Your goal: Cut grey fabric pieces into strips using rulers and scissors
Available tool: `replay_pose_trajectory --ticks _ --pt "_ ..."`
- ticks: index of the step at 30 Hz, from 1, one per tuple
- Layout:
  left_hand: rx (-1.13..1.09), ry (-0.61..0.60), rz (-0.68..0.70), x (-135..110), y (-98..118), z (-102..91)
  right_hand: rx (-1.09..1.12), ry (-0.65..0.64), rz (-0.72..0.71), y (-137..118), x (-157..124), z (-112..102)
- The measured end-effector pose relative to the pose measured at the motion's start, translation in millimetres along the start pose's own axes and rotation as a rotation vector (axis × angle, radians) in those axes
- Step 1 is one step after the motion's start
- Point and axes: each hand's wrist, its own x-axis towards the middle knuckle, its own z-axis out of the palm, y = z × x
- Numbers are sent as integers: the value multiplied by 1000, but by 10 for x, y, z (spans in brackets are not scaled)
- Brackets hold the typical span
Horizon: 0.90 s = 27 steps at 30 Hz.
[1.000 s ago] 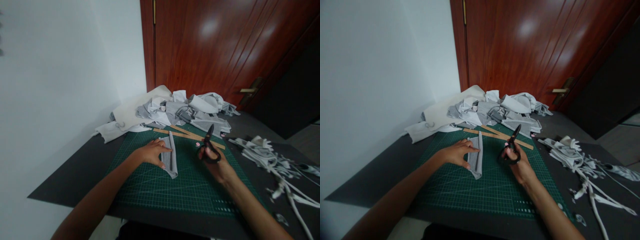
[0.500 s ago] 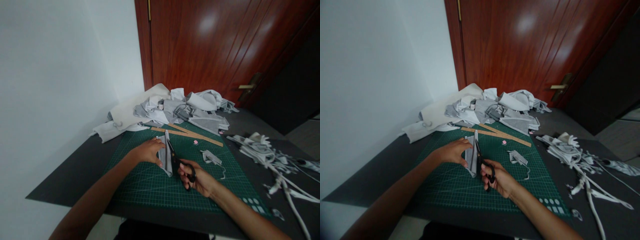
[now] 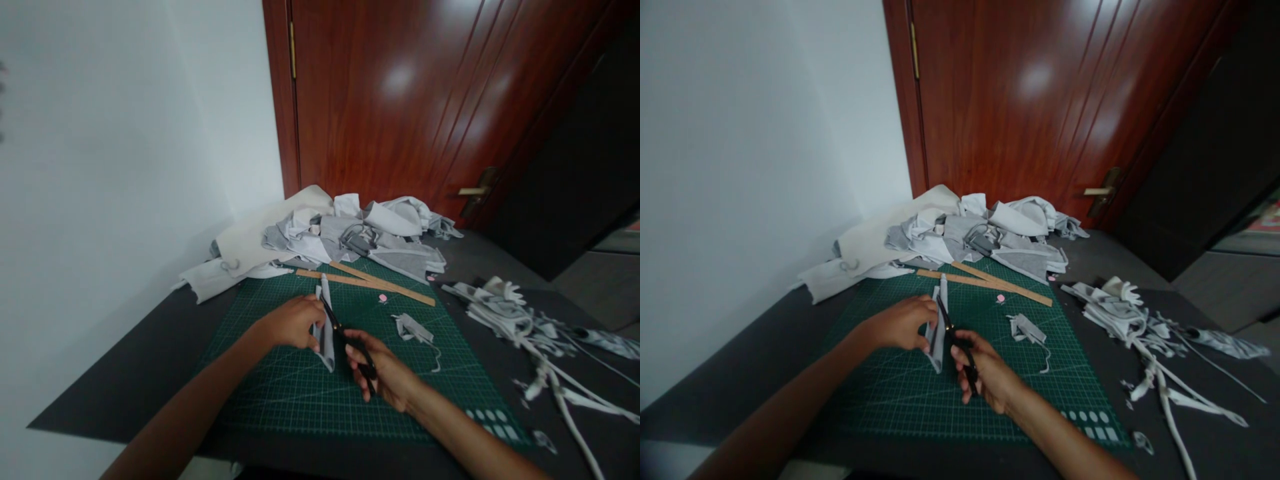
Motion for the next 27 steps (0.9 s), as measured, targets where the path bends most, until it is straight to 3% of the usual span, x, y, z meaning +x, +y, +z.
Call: replay_pose_trajectory --ticks 6,12,16,23,27 --pt "-133 12 76 -64 133 97 -43 10 15 -26 37 11" --pt "-174 181 50 -468 366 348 -46 -18 12 -40 37 -2" --pt "-132 212 38 -649 519 504 -65 -34 9 -21 43 -45" --pt "-136 218 -51 -806 621 570 -8 -269 1 -100 113 -236" --pt "-118 234 -58 -974 772 612 -107 -386 18 -210 141 -347"
